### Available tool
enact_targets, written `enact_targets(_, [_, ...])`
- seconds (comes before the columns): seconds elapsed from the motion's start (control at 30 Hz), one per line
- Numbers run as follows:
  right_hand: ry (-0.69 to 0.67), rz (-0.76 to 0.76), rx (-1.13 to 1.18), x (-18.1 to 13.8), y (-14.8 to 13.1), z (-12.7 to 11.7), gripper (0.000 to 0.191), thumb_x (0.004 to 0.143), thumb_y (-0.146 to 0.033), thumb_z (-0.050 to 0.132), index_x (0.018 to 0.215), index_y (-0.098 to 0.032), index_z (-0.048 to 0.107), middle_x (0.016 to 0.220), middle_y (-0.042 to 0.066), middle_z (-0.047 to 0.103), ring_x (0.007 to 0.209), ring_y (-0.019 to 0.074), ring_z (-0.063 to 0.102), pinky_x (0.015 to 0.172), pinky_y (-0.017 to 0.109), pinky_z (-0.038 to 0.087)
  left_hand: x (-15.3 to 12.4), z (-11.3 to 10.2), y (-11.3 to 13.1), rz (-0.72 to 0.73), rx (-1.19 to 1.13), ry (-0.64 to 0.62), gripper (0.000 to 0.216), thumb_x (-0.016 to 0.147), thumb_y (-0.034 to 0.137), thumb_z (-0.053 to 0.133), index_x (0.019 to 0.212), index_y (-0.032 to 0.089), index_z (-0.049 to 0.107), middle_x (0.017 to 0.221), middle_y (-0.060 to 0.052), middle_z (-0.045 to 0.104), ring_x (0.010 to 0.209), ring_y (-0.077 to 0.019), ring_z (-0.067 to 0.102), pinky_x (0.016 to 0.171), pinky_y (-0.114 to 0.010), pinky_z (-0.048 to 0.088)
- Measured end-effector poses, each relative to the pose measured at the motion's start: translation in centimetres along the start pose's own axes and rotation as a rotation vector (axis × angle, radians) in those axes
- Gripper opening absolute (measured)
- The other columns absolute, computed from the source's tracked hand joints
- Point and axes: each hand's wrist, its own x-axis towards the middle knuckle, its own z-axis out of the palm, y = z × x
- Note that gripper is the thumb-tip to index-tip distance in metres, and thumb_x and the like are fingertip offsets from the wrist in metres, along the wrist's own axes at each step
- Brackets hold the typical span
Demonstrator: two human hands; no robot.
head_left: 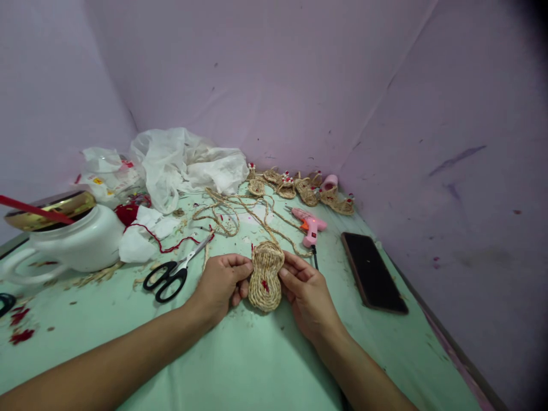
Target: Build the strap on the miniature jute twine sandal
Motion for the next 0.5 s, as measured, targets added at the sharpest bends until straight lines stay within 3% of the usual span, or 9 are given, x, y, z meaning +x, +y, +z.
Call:
enact_targets(0.33, [-0.015,0.03,-0.042,-0.23,-0.03,0.2,0.04,0.061,-0.018,0.069,0.1,-0.016,0.062,0.069,0.001,0.069,0.057,0.0124,0.059,0.05,0.021,0.041,-0.03,-0.03,0.01,0.016,-0.006,0.0,0.011,0.066,0.024,0.057,0.064,0.014,0.054,0.033,0.005,0.047,0.025,-0.0041,0.032,0.026,-0.014,0.021])
enact_targets(0.5, [-0.027,0.008,-0.057,-0.28,-0.12,0.34,0.04,0.057,-0.017,0.072,0.095,-0.016,0.063,0.076,0.003,0.07,0.066,0.0152,0.063,0.061,0.025,0.046,-0.06,0.21,0.04,-0.004,-0.009,-0.009,0.011,0.066,0.023,0.057,0.066,0.013,0.054,0.033,0.005,0.047,0.026,-0.0045,0.034,0.027,-0.014,0.024])
